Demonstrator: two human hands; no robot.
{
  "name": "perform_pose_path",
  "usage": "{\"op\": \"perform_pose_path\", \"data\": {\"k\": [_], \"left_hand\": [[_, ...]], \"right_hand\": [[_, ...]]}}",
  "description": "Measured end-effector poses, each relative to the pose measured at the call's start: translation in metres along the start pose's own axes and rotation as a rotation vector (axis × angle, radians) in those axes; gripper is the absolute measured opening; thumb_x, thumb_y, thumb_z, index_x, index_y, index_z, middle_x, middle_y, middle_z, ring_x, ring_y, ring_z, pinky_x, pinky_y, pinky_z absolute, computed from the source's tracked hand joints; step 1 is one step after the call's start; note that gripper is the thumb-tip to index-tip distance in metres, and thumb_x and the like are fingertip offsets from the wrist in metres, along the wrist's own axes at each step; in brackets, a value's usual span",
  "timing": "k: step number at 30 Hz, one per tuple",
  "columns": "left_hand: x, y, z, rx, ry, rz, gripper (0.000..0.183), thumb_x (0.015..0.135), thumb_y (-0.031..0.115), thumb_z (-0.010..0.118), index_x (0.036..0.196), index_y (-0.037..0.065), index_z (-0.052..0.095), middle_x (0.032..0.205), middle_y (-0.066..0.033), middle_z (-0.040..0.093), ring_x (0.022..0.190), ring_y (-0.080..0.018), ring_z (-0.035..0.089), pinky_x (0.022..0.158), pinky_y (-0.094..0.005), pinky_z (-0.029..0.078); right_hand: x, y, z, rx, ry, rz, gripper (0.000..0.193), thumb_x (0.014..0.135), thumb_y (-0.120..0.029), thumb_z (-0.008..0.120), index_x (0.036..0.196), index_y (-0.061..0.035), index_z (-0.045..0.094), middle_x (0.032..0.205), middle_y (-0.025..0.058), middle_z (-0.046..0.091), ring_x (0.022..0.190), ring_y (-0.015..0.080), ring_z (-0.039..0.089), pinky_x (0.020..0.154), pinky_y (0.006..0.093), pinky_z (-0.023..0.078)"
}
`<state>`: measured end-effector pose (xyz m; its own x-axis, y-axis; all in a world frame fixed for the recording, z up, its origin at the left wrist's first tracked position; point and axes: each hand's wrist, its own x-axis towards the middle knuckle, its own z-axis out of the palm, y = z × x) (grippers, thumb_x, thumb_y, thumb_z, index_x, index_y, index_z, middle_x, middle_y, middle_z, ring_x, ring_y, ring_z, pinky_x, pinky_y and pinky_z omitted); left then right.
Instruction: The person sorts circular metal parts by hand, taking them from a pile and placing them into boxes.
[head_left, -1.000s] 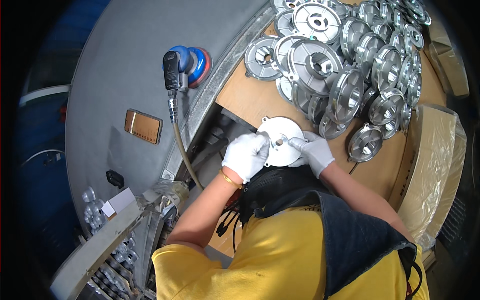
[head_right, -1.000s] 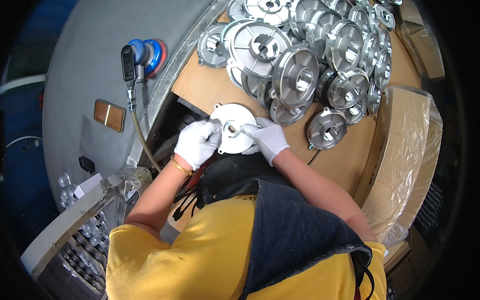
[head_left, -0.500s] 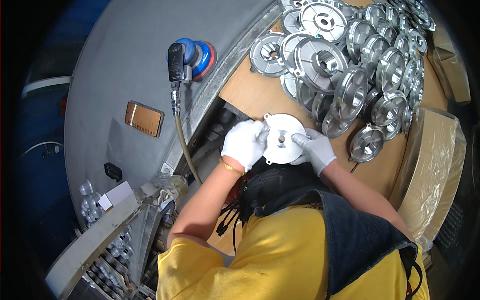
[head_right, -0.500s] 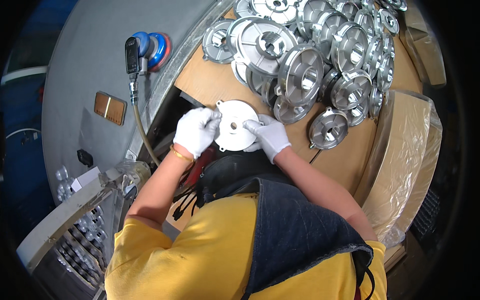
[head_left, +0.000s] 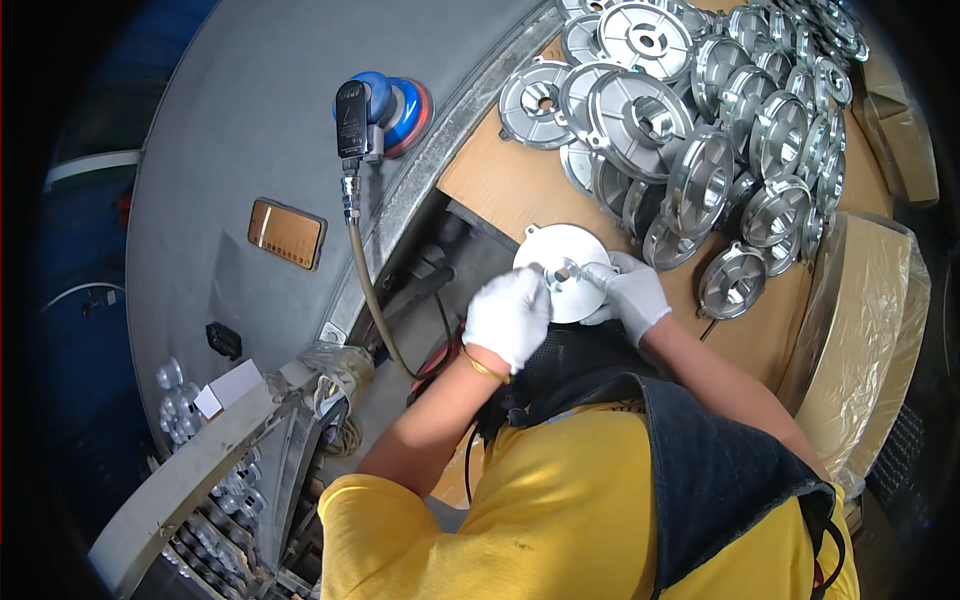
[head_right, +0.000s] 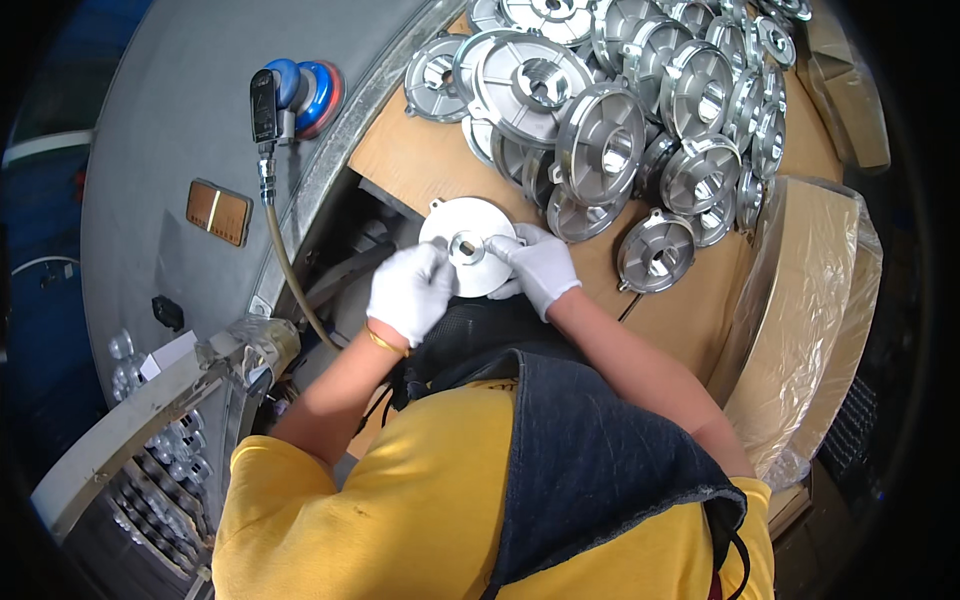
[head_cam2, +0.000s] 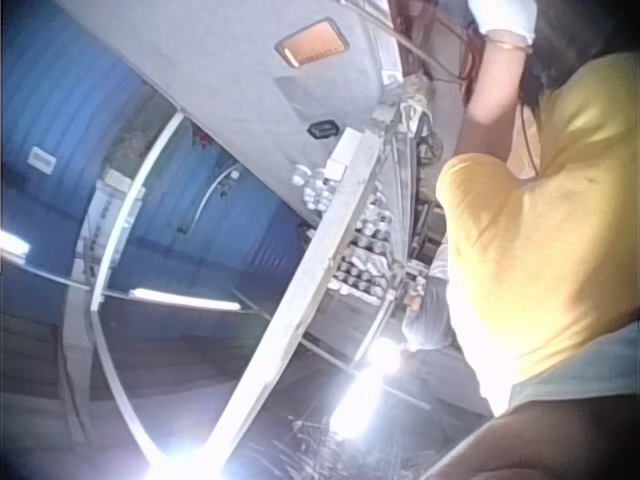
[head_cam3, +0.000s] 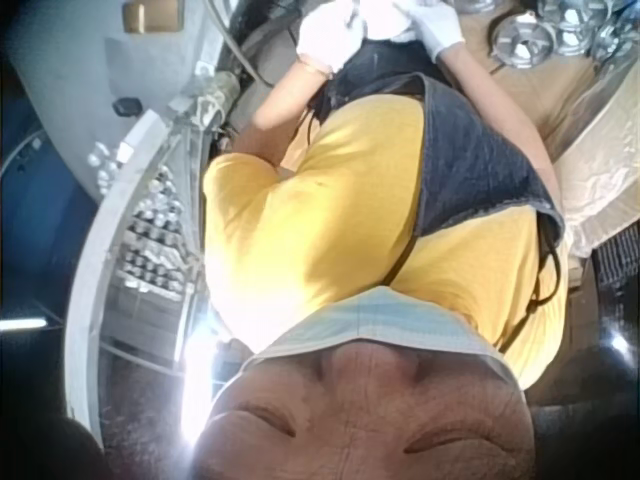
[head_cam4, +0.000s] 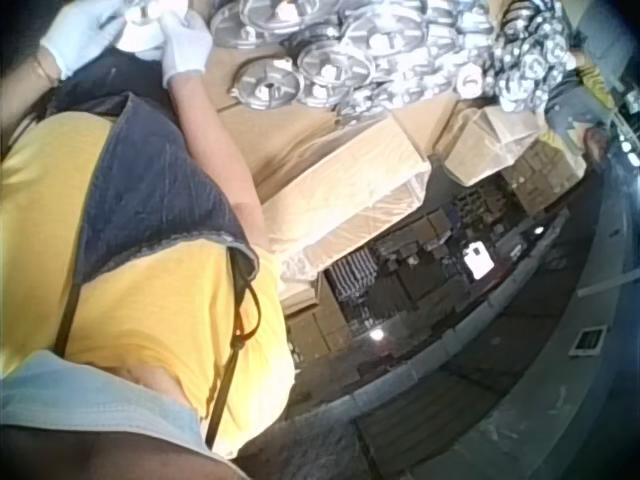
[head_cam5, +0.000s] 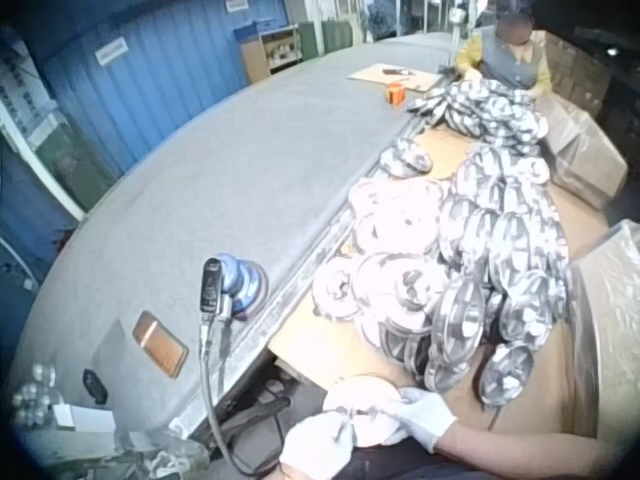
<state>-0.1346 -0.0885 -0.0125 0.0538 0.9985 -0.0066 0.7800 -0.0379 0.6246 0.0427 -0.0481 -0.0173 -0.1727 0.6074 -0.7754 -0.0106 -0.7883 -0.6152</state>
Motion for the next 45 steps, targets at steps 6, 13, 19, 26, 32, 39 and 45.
{"op": "perform_pose_path", "data": {"k": [6, 13, 19, 26, 32, 39, 45], "left_hand": [[0.021, -0.022, -0.015, 0.047, -0.086, 0.000, 0.007, 0.079, 0.013, 0.063, 0.073, 0.009, 0.061, 0.068, -0.0126, 0.061, 0.067, -0.0316, 0.061, 0.060, -0.0409, 0.048], [-0.006, -0.001, -0.003, -0.019, -0.158, 0.038, 0.003, 0.074, 0.009, 0.062, 0.074, 0.010, 0.059, 0.072, -0.0118, 0.061, 0.070, -0.0317, 0.061, 0.063, -0.0405, 0.049], [0.008, -0.012, -0.011, -0.011, -0.111, 0.050, 0.004, 0.073, 0.009, 0.066, 0.074, 0.010, 0.062, 0.071, -0.0102, 0.063, 0.069, -0.0302, 0.061, 0.063, -0.0391, 0.049], [0.023, -0.026, -0.012, -0.012, 0.001, 0.035, 0.005, 0.076, 0.012, 0.066, 0.075, 0.008, 0.062, 0.071, -0.0113, 0.062, 0.068, -0.0300, 0.062, 0.062, -0.0385, 0.049], [-0.002, -0.010, 0.002, -0.057, -0.032, 0.058, 0.005, 0.075, 0.011, 0.061, 0.072, 0.008, 0.058, 0.071, -0.0142, 0.061, 0.068, -0.0340, 0.061, 0.062, -0.0413, 0.049], [0.020, -0.009, -0.007, 0.027, -0.044, -0.031, 0.009, 0.076, 0.015, 0.061, 0.070, 0.008, 0.058, 0.068, -0.0153, 0.060, 0.067, -0.0336, 0.060, 0.062, -0.0416, 0.049], [-0.001, -0.007, -0.006, -0.057, -0.144, 0.042, 0.006, 0.075, 0.012, 0.061, 0.069, 0.010, 0.059, 0.066, -0.0130, 0.059, 0.066, -0.0327, 0.060, 0.060, -0.0408, 0.049]], "right_hand": [[-0.001, -0.002, 0.002, -0.029, 0.020, 0.025, 0.035, 0.085, -0.019, 0.063, 0.110, 0.0045, 0.057, 0.092, 0.0102, 0.063, 0.072, 0.0180, 0.066, 0.050, 0.0285, 0.058], [0.001, 0.001, 0.000, -0.003, 0.009, 0.000, 0.038, 0.085, -0.019, 0.064, 0.113, 0.0048, 0.056, 0.093, 0.0097, 0.063, 0.072, 0.0176, 0.065, 0.050, 0.0280, 0.058], [-0.002, -0.001, 0.002, -0.011, 0.018, 0.014, 0.040, 0.085, -0.019, 0.064, 0.115, 0.0052, 0.055, 0.094, 0.0105, 0.063, 0.072, 0.0181, 0.066, 0.050, 0.0277, 0.058], [-0.002, 0.000, 0.003, -0.013, 0.012, 0.003, 0.043, 0.085, -0.020, 0.064, 0.117, 0.0055, 0.053, 0.093, 0.0108, 0.064, 0.071, 0.0189, 0.066, 0.050, 0.0276, 0.058], [0.000, 0.001, 0.002, -0.026, 0.014, -0.017, 0.041, 0.085, -0.021, 0.064, 0.115, 0.0052, 0.054, 0.093, 0.0110, 0.064, 0.069, 0.0190, 0.066, 0.049, 0.0277, 0.058], [-0.002, -0.001, 0.002, -0.043, -0.004, -0.005, 0.038, 0.086, -0.020, 0.063, 0.113, 0.0046, 0.055, 0.093, 0.0104, 0.063, 0.071, 0.0179, 0.065, 0.049, 0.0281, 0.058], [-0.003, 0.000, 0.002, -0.045, -0.002, -0.026, 0.037, 0.086, -0.020, 0.062, 0.113, 0.0042, 0.056, 0.091, 0.0097, 0.062, 0.068, 0.0173, 0.064, 0.048, 0.0273, 0.057]]}}
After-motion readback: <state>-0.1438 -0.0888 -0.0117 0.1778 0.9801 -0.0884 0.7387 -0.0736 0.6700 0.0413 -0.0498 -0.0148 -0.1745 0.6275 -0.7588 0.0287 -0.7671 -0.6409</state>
